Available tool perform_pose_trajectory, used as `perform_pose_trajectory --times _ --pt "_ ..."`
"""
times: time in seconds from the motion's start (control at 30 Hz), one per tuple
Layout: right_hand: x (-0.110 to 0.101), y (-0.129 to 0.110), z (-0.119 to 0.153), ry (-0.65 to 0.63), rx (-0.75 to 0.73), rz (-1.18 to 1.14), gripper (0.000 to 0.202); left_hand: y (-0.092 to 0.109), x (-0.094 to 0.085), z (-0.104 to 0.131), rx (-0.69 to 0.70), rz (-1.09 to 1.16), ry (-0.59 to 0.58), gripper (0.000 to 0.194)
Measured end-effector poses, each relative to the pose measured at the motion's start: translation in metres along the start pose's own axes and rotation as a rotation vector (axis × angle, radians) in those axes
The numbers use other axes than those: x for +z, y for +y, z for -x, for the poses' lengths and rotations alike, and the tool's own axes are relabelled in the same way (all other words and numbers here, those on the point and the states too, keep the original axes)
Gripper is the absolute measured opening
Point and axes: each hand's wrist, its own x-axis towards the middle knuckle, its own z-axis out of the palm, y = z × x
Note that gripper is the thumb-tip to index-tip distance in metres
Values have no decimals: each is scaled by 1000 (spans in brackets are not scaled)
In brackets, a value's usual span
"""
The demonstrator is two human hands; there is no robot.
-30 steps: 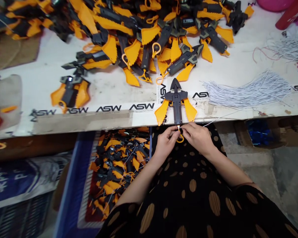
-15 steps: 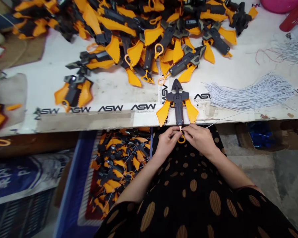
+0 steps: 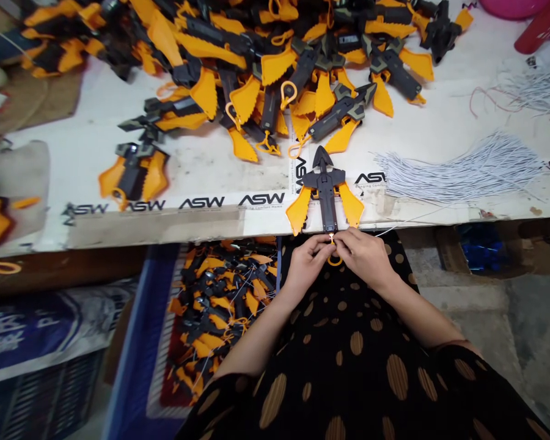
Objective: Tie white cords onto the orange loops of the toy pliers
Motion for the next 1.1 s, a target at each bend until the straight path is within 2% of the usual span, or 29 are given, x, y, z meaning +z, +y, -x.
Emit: perform_pose_trajectory --times 0.13,0.27,0.33,0.47,0.57,0.7,0.8,0.9,1.03,1.1 --pt "-4 3 2 -19 39 -140 17 -1 0 -1 -39 16 2 37" --pt "-4 1 2 71 4 -39 19 -3 -1 -4 -107 77 -20 41" --pt "-3 -1 1 68 -53 6 20 -2 -3 -6 -106 78 -41 40" --pt "-5 1 -2 -13 -102 21 21 3 -12 -9 -24 -41 -65 31" --pt "-10 3 -3 -58 -94 -30 20 7 -15 -11 35 -149 -41 27" --pt "-13 -5 -4 -1 -48 -11 23 5 -9 -13 98 -190 4 28" --pt "-10 -11 -6 -27 -76 65 28 4 -7 -11 126 -217 36 24" --pt "-7 -8 -8 -59 -88 110 30 6 -19 -3 141 -184 125 21" --pt "-10 -1 -8 -33 -65 141 29 2 -53 14 217 -5 331 20" --pt "-13 -3 -9 -13 -60 144 29 -4 -66 21 238 69 398 21"
